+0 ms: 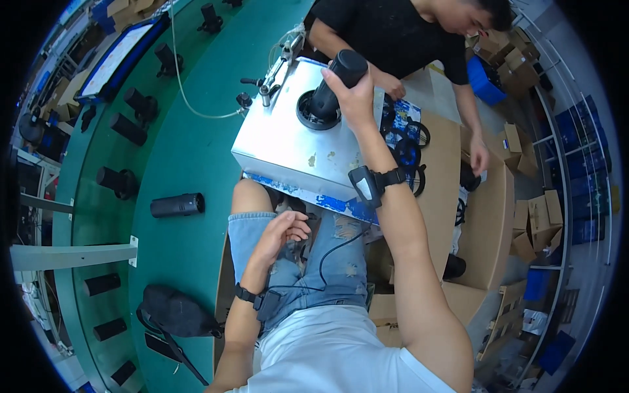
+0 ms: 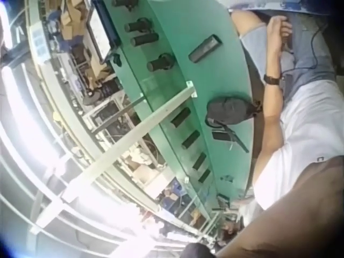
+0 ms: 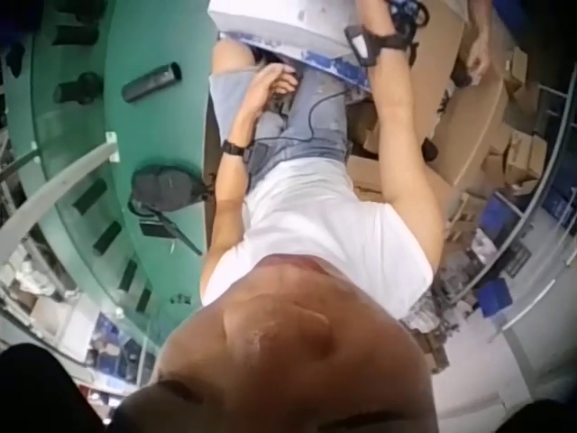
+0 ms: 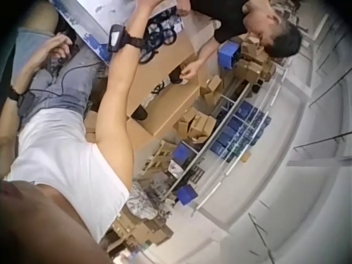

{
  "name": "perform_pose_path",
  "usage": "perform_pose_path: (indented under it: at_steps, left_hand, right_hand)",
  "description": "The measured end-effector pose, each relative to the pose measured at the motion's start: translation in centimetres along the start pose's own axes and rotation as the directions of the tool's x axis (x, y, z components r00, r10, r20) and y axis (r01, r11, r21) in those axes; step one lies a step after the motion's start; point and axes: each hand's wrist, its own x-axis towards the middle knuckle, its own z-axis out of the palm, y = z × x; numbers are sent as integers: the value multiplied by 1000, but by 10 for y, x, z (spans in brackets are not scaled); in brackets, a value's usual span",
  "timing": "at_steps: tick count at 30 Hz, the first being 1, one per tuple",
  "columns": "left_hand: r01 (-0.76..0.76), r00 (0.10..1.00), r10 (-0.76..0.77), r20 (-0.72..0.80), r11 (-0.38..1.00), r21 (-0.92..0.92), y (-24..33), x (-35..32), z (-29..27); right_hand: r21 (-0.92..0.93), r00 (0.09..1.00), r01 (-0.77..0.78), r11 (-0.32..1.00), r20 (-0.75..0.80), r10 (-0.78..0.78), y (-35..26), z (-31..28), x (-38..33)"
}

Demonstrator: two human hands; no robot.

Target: The person repeatedly picks up a black cylinder, places it into a machine to be pressed, and then sets the finished unit aside on the table.

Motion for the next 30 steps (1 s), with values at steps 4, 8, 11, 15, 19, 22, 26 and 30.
perform_pose_path:
  at_steps: [4, 8, 11, 15, 19, 22, 26, 30]
  left_hand:
    - [-16, 999, 15, 32, 999, 32, -2, 6, -1]
    - [-7, 1000, 4, 22, 992, 125, -3, 8, -2]
    - [-1, 1000, -2, 30, 994, 113, 5, 8, 1]
    - [0, 1000, -4, 24, 992, 129, 2, 11, 3]
    - [13, 999, -18, 39, 993, 114, 0, 7, 1]
    - [-4, 998, -2, 56, 995, 95, -2, 9, 1]
    - [-45, 996, 36, 81, 992, 116, -3, 13, 4]
    - [-45, 996, 39, 81, 996, 78, -6, 13, 3]
  right_hand:
    - [-34, 987, 52, 998, 154, -46, 4, 15, 5]
    - [-218, 979, 93, 971, 196, -49, 14, 28, -1]
    - [-237, 998, 51, 970, -15, -56, 31, 23, -16]
    - [-305, 988, 121, 945, -54, -144, 50, 24, -25]
    - [-18, 947, -89, 996, 308, 90, 26, 1, 7]
    - [161, 764, -267, 950, 636, 107, 20, -11, 36]
    - [70, 934, -117, 991, 346, 86, 39, 1, 18]
    - [-334, 957, 62, 940, -248, -151, 28, 57, -19]
